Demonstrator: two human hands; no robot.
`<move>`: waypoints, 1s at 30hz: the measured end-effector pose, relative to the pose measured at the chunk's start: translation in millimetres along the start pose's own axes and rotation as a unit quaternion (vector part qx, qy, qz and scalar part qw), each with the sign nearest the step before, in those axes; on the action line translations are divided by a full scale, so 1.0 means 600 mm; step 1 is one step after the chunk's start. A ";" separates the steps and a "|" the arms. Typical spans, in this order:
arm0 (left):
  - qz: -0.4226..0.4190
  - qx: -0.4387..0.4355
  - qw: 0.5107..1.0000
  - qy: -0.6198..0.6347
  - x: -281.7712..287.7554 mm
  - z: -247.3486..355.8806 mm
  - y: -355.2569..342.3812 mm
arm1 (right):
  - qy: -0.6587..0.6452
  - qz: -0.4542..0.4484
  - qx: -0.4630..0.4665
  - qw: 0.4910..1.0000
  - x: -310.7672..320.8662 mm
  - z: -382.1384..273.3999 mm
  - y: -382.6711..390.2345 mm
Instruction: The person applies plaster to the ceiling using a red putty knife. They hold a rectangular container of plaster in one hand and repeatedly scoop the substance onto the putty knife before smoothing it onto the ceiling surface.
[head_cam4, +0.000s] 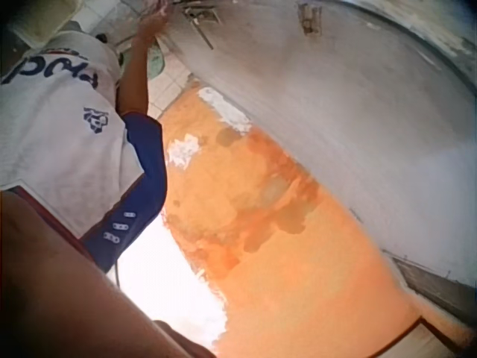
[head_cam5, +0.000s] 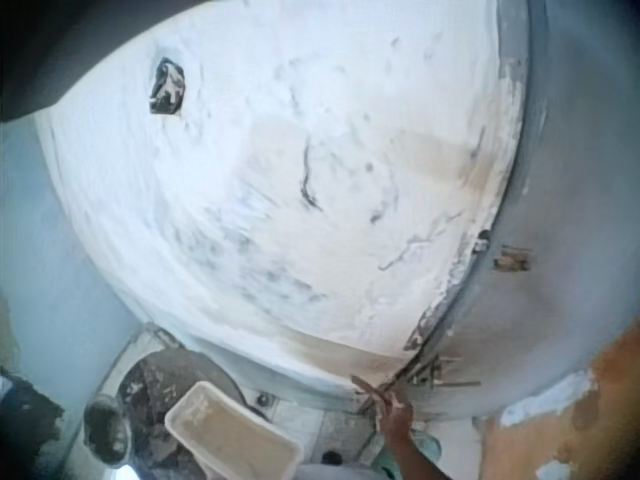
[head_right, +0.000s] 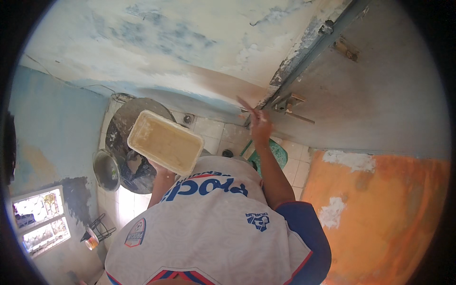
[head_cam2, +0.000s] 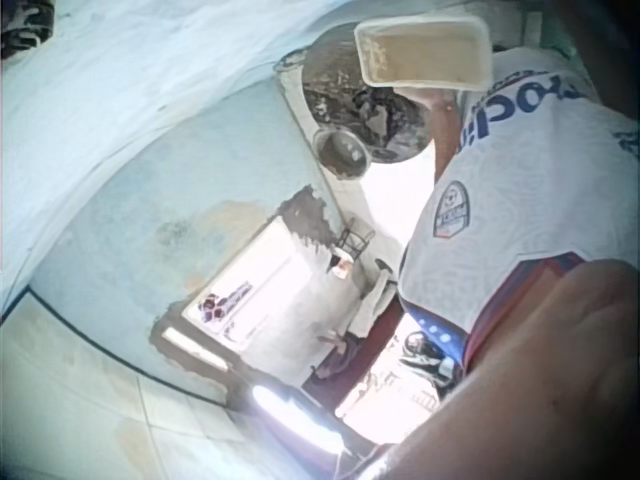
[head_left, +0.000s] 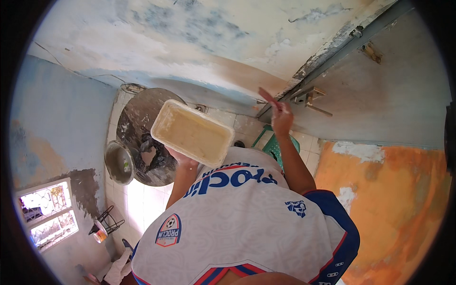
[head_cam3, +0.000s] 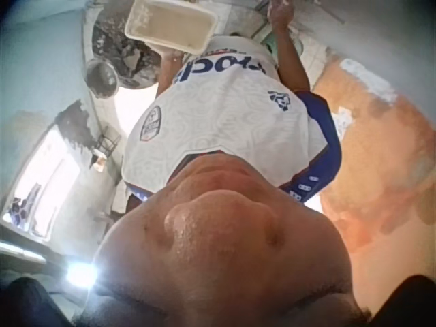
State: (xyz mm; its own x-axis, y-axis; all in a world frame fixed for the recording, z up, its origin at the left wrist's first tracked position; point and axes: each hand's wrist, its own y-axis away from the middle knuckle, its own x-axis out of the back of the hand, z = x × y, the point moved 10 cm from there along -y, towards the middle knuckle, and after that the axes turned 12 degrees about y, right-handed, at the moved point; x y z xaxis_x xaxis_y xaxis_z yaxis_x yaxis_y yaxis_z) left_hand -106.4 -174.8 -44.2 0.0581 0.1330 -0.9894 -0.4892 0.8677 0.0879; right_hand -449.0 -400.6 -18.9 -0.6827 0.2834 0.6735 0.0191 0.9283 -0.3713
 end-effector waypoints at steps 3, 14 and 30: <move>-0.003 -0.003 1.000 0.009 0.001 -0.009 0.005 | -0.023 -0.037 0.074 0.996 -0.062 -0.092 -0.003; 0.022 -0.036 0.998 -0.041 -0.034 0.000 -0.005 | -0.072 0.006 -0.089 0.993 -0.049 0.031 -0.021; -0.028 -0.017 0.999 -0.014 -0.058 0.035 -0.017 | -0.072 -0.067 -0.109 0.989 -0.120 -0.064 0.008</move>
State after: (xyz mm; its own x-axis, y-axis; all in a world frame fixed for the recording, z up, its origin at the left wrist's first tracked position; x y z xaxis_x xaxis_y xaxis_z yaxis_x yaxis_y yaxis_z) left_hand -85.4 -178.0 -8.1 0.1107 0.0991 -0.9889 -0.5139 0.8574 0.0284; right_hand -371.6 -407.1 -44.9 -0.7863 0.1323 0.6036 0.0682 0.9894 -0.1280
